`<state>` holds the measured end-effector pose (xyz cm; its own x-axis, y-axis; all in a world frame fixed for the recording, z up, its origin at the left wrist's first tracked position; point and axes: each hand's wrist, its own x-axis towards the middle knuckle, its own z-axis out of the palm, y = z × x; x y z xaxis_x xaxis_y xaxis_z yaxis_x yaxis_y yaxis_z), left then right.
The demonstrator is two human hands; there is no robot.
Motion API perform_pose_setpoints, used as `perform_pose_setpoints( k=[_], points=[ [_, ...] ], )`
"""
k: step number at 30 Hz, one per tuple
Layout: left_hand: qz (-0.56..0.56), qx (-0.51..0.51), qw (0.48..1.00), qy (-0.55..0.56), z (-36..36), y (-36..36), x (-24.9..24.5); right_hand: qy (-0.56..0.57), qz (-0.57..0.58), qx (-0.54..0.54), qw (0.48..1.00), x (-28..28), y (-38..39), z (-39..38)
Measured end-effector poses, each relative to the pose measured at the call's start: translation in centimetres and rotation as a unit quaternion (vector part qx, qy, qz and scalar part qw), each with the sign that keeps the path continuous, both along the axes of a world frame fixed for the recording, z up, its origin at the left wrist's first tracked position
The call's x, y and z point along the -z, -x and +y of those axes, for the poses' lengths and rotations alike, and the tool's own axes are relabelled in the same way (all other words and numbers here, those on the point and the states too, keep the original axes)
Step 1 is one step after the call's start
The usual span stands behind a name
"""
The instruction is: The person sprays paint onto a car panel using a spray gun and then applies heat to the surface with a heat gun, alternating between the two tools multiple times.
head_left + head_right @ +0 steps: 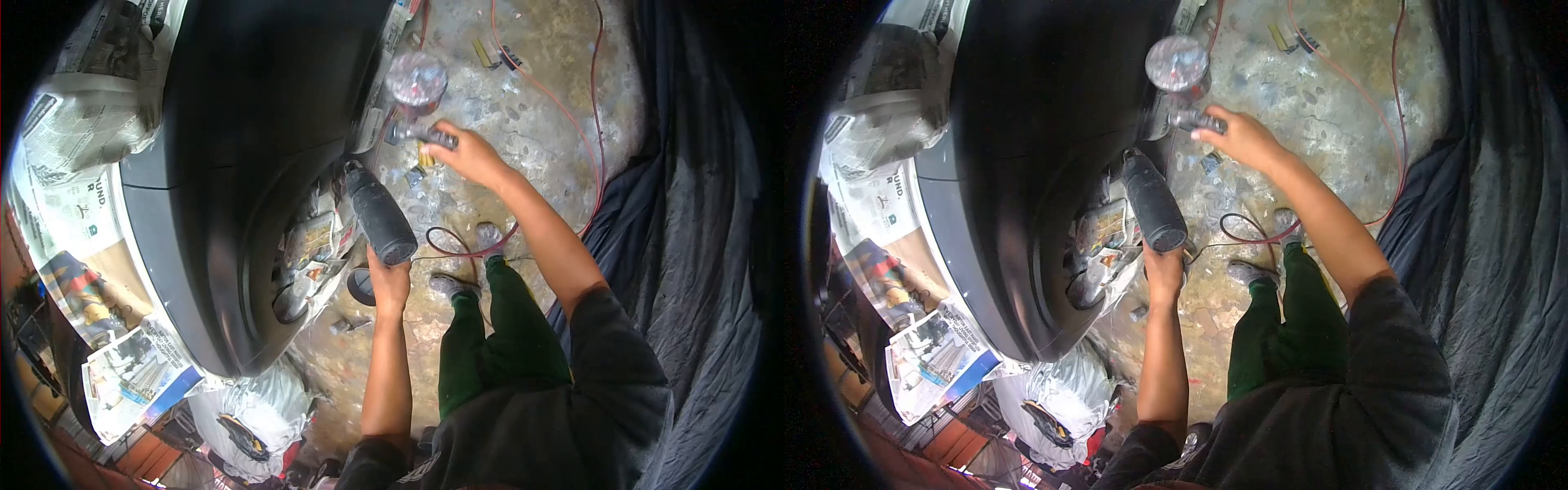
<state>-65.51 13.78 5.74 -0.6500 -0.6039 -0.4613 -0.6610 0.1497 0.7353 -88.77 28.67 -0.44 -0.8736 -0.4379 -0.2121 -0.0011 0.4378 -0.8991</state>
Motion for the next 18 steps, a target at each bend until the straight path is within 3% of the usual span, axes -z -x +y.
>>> perform_pose_setpoints(
  k=[1, 5, 8, 14, 18],
  points=[
    [-0.013, 0.002, 1.000, -0.008, 0.2, 0.3, -0.4, 0.008, 0.078, 0.042, 0.996, 0.2, 0.4, -0.1],
    [0.032, 0.029, 0.999, 0.023, 0.8, 0.6, -0.2, -0.011, -0.013, 0.105, 0.994, -3.2, 2.5, 1.1],
    [0.049, 0.014, 0.998, 0.027, 1.3, 0.0, -0.7, 0.015, 0.037, 0.126, 0.991, -4.0, 1.7, 1.3],
    [0.075, -0.004, 0.997, 0.034, 2.1, -3.5, -1.5, -0.001, -0.073, -0.075, 0.995, -8.6, -1.5, 2.0],
    [0.051, -0.004, 0.999, 0.016, 2.2, -6.1, -2.1, 0.041, -0.074, -0.155, 0.984, -10.9, -2.2, 1.4]
  ],
)
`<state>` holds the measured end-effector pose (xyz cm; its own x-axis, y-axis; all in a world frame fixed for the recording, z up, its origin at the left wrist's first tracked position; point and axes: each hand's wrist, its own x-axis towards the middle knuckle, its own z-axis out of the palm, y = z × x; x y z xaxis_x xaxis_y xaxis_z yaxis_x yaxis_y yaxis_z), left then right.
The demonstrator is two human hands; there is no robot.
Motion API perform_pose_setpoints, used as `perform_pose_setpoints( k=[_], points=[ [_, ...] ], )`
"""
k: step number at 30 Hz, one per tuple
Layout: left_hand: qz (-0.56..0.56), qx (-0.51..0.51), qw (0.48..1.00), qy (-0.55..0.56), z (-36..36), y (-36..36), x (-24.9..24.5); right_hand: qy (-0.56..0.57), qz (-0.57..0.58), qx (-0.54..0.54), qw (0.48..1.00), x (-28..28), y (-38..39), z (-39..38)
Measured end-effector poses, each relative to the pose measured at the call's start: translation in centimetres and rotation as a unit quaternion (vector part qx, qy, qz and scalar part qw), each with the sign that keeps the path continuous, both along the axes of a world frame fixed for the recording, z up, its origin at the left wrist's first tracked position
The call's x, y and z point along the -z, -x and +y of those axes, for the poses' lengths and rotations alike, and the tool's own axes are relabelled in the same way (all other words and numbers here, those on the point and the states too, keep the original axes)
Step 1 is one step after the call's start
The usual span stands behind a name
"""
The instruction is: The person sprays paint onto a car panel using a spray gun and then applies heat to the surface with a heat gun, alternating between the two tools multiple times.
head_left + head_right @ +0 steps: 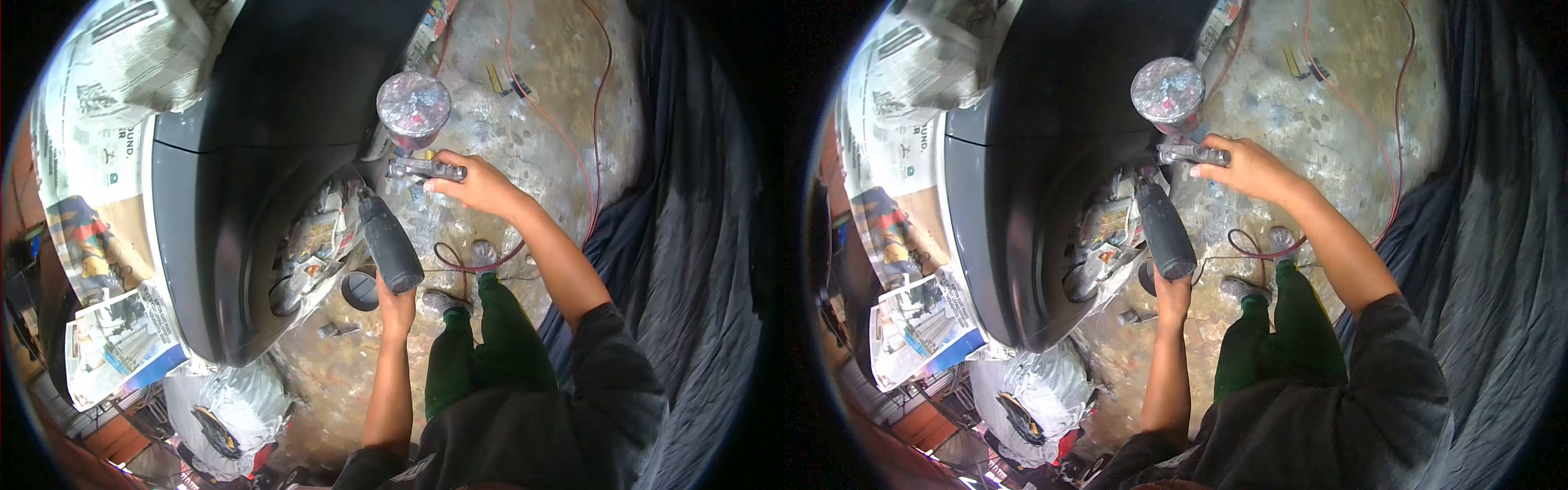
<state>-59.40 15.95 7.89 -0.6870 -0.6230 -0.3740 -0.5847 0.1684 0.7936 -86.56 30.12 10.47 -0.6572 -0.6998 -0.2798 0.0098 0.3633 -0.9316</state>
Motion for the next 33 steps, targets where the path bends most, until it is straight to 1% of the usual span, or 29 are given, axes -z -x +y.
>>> perform_pose_setpoints(
  k=[1, 4, 5, 7, 9, 10, 12, 13, 15, 18, 19, 20, 21, 24, 25, 27, 30, 33],
  points=[
    [-0.014, -0.003, 1.000, -0.008, 0.0, -0.2, -0.1, -0.028, -0.014, -0.008, 0.999, -1.5, 0.4, -0.2],
    [0.017, -0.001, 1.000, -0.016, 0.0, -0.4, -0.9, -0.034, 0.060, 0.055, 0.996, -2.3, 1.6, -1.1],
    [0.020, -0.001, 1.000, -0.018, -0.1, -0.3, -1.2, -0.028, 0.104, 0.095, 0.990, -1.1, 2.1, -1.6],
    [0.026, -0.001, 0.999, -0.021, -0.3, -0.2, -2.0, -0.022, 0.133, 0.164, 0.977, -1.7, 3.1, -1.8],
    [0.059, 0.004, 0.997, -0.043, -0.5, -0.2, -2.9, -0.029, 0.159, 0.223, 0.961, -2.6, 3.9, -2.0],
    [0.077, 0.006, 0.996, -0.053, -0.5, -0.3, -3.3, -0.034, 0.123, 0.235, 0.964, -3.1, 4.0, -1.9],
    [0.074, -0.015, 0.996, -0.049, -0.6, -1.3, -3.7, -0.044, 0.052, 0.254, 0.965, -4.5, 4.0, -1.8],
    [0.072, -0.027, 0.996, -0.047, -0.6, -2.2, -3.6, -0.048, 0.045, 0.246, 0.967, -5.0, 3.8, -1.8],
    [0.073, -0.067, 0.991, -0.092, -0.8, -4.6, -2.1, -0.016, 0.108, 0.239, 0.965, -3.8, 2.5, -2.2],
    [0.073, -0.125, 0.984, -0.100, -0.5, -8.3, -2.3, -0.025, 0.135, 0.199, 0.970, -4.7, -1.6, -4.2],
    [0.077, -0.140, 0.983, -0.090, -0.3, -9.2, -3.3, -0.026, 0.144, 0.178, 0.973, -6.4, -3.7, -5.0],
    [0.079, -0.155, 0.981, -0.081, -0.1, -10.3, -4.2, -0.020, 0.142, 0.152, 0.978, -6.7, -5.5, -5.8],
    [0.083, -0.177, 0.976, -0.095, -0.2, -12.0, -3.0, -0.014, 0.139, 0.127, 0.982, -6.6, -7.2, -6.5],
    [0.067, -0.204, 0.970, -0.115, 0.2, -15.1, -5.2, 0.021, 0.112, 0.039, 0.993, -7.3, -12.1, -8.4],
    [0.076, -0.229, 0.965, -0.107, 0.5, -15.9, -6.2, 0.016, 0.059, 0.010, 0.998, -8.4, -13.5, -8.9],
    [0.082, -0.245, 0.961, -0.096, 0.9, -18.4, -4.5, 0.000, -0.047, -0.043, 0.998, -10.5, -15.4, -9.0],
    [0.101, -0.243, 0.961, -0.084, 0.9, -19.8, -4.6, 0.024, -0.044, -0.066, 0.997, -10.9, -15.9, -8.6],
    [0.134, -0.236, 0.961, -0.062, 1.1, -19.8, -4.3, 0.053, -0.038, -0.005, 0.998, -10.8, -14.0, -7.6]
  ],
)
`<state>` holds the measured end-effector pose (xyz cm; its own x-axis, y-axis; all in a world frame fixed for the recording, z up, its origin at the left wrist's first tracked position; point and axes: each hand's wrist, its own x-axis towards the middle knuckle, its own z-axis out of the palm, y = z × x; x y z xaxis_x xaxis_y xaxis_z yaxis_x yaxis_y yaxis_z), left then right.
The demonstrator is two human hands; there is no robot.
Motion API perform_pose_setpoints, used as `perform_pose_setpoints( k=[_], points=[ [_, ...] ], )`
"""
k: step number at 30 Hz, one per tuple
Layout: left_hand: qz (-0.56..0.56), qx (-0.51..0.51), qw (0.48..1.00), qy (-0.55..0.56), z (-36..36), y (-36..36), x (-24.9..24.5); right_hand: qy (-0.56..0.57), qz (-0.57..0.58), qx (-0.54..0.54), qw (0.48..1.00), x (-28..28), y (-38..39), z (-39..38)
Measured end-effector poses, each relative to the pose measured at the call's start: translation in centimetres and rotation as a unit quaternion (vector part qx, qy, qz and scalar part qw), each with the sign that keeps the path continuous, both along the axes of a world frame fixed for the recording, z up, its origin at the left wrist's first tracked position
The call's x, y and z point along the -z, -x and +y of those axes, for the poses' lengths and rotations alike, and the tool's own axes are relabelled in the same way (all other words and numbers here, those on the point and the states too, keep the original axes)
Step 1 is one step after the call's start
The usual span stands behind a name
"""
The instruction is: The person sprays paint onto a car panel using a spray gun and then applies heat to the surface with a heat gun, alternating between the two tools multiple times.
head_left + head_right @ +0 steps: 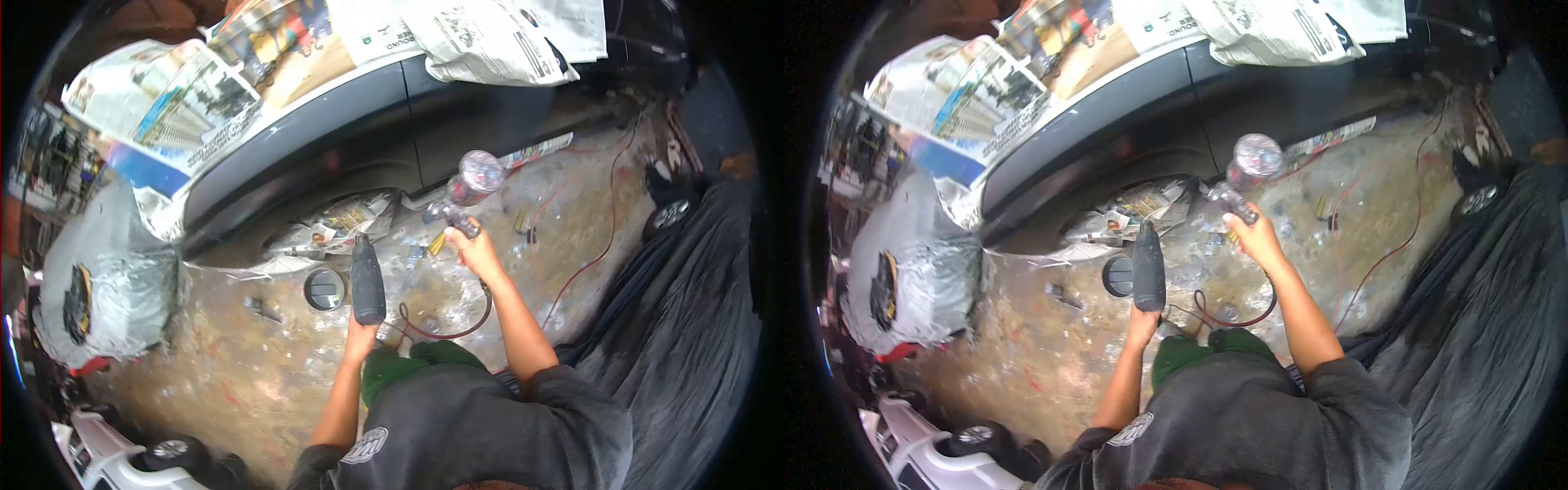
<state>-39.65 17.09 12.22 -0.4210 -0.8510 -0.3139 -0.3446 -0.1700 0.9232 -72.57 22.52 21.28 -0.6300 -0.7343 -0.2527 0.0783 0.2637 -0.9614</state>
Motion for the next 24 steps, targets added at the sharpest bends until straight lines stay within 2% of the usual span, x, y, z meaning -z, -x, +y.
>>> perform_pose_setpoints(
  k=[3, 6, 8, 10, 14, 19, 24],
  points=[
    [0.048, 0.032, 0.998, 0.020, -0.4, 1.8, 0.2, 0.005, 0.052, 0.057, 0.997, -0.3, 3.4, 1.3],
    [0.077, 0.069, 0.994, 0.022, -0.3, 4.5, -2.0, 0.001, 0.112, 0.118, 0.987, -1.6, 6.7, 2.7],
    [0.101, 0.080, 0.991, 0.027, 0.0, 5.7, -1.3, 0.009, 0.147, 0.143, 0.979, -1.0, 9.9, 3.4],
    [0.098, 0.119, 0.988, 0.020, -0.3, 6.5, -1.8, -0.007, 0.153, 0.171, 0.973, -1.1, 12.0, 3.6],
    [0.128, 0.111, 0.984, 0.045, 0.1, 6.5, -1.2, 0.001, 0.205, 0.208, 0.957, -0.5, 14.5, 2.6],
    [0.179, 0.073, 0.980, 0.039, -0.6, 3.3, -1.6, 0.027, 0.203, 0.196, 0.959, -0.8, 12.1, -0.8],
    [0.115, -0.005, 0.993, 0.027, -2.4, -2.8, 0.0, 0.021, 0.200, 0.132, 0.971, -1.6, 3.9, -5.5]
  ],
)
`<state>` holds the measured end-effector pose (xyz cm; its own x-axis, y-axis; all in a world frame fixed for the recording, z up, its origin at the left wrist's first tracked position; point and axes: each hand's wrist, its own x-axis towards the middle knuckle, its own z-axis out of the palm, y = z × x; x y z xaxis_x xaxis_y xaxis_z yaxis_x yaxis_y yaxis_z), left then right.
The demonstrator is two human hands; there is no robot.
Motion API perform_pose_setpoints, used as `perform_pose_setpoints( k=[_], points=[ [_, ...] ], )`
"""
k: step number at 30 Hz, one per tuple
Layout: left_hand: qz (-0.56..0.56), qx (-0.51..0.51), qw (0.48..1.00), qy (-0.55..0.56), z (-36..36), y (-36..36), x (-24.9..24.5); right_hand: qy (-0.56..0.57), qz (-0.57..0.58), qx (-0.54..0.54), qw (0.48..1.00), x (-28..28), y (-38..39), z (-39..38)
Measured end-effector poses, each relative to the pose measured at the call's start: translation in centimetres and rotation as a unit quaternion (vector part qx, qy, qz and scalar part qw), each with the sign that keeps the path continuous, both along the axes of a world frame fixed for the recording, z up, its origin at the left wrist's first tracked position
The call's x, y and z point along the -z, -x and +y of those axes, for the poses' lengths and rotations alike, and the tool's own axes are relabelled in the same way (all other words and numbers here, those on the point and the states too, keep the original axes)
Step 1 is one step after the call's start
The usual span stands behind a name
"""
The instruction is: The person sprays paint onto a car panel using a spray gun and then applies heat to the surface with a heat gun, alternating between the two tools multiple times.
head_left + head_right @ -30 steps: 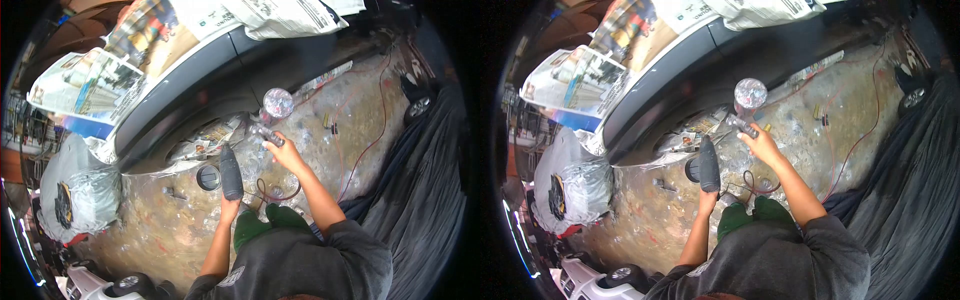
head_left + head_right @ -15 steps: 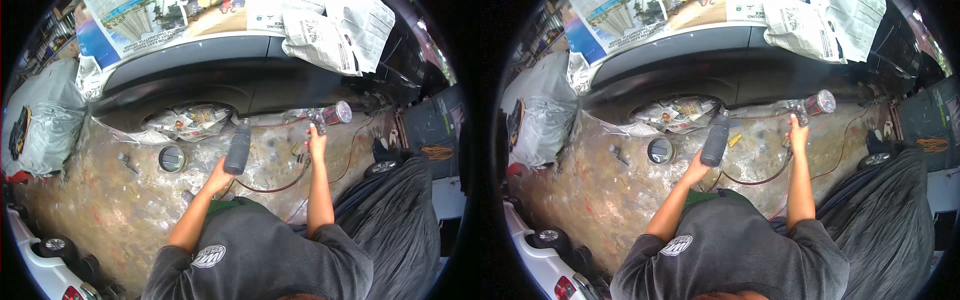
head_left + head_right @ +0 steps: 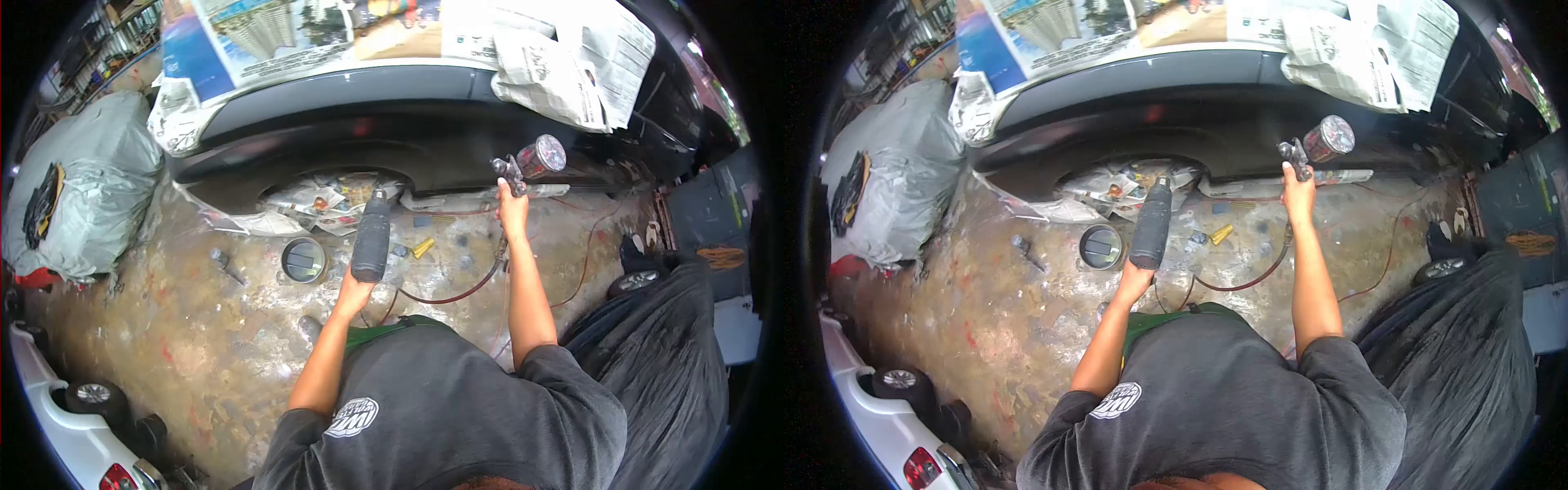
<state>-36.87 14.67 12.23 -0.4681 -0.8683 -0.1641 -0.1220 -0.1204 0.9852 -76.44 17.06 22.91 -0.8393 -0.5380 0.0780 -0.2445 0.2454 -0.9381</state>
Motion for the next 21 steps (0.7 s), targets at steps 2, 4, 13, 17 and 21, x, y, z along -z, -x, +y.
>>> perform_pose_setpoints(
  k=[2, 4, 13, 17, 21],
  points=[
    [0.000, -0.046, 0.999, 0.008, -0.6, -3.1, 1.0, -0.002, -0.001, -0.047, 0.999, -0.3, -4.6, -2.4],
    [-0.015, -0.068, 0.998, -0.003, -1.2, -6.9, 2.8, 0.003, -0.019, -0.095, 0.995, -0.4, -9.8, -4.7],
    [-0.072, -0.197, 0.975, -0.073, -1.2, -22.5, 3.3, -0.044, 0.136, -0.273, 0.951, 3.0, -34.2, -13.7],
    [-0.094, -0.196, 0.970, -0.112, -2.2, -26.7, 3.3, -0.181, -0.001, -0.361, 0.915, 2.2, -39.7, -13.8],
    [-0.081, -0.162, 0.979, -0.098, -3.9, -28.4, 6.0, -0.145, 0.018, -0.268, 0.952, 3.9, -38.9, -11.9]
  ],
)
